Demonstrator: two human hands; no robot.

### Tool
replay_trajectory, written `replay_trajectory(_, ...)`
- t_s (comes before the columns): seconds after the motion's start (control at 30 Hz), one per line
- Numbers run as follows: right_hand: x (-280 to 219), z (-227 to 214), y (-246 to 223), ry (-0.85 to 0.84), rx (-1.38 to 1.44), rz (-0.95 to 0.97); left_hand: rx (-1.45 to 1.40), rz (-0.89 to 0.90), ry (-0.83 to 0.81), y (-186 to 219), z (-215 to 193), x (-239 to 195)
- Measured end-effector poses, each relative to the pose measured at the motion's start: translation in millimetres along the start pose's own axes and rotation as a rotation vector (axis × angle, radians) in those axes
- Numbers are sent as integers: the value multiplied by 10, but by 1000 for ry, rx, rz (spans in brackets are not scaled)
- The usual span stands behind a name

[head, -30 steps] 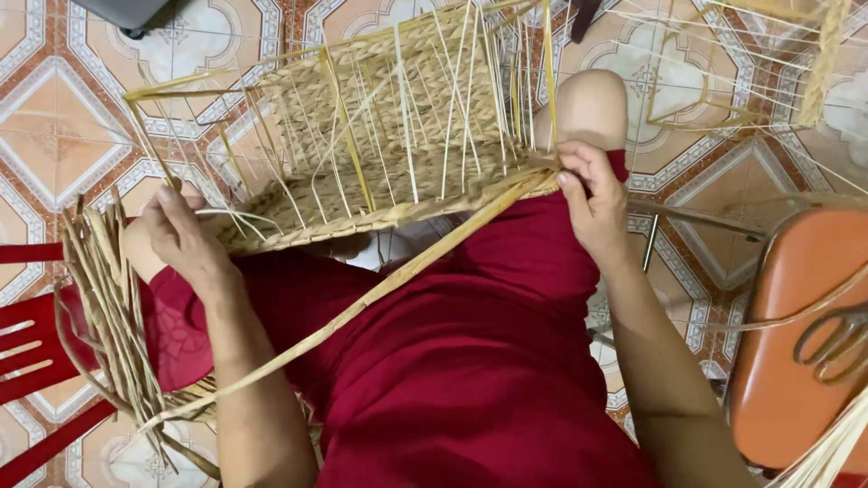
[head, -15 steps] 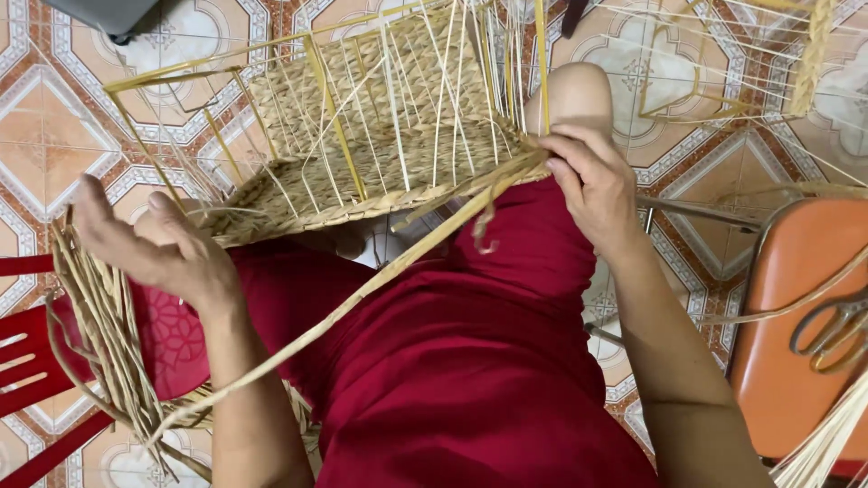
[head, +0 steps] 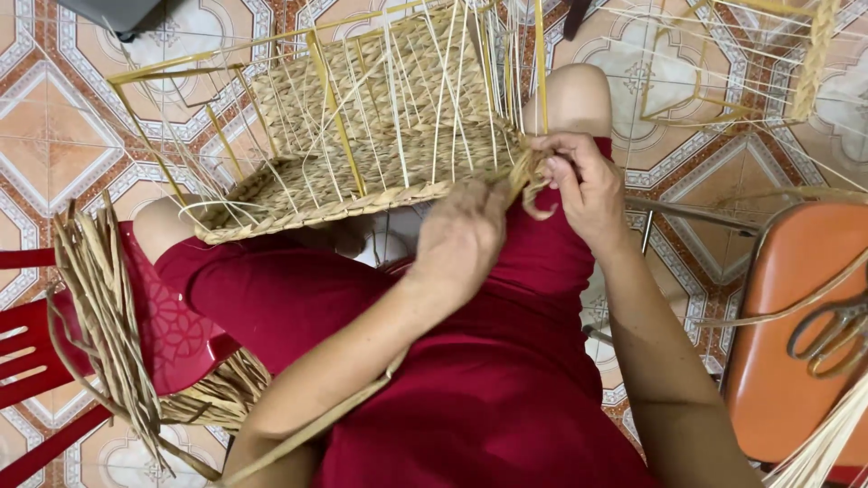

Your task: The recorder is weaving a basket using thin straw or bamboo strips around a wooden frame.

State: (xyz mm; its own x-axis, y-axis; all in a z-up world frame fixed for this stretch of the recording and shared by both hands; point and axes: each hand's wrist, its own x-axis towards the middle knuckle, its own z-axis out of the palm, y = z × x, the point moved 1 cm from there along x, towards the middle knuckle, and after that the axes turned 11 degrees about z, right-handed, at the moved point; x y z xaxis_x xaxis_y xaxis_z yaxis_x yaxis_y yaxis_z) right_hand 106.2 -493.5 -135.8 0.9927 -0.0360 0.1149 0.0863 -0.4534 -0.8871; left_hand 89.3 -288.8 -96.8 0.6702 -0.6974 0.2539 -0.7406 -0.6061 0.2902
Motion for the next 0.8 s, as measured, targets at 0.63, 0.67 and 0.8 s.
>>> replay_trajectory(0.63, -27, 0, 370, -70, 418, 141, -862, -446, -62, -211, -49, -238)
replay_trajectory(0.67, -33, 0, 388, -65, 414, 161, -958, -533, -59, -256, -11, -289)
replay_trajectory(0.8, -64, -2, 411, -42, 459, 147, -1166, -615, 56, -421, 122, -557)
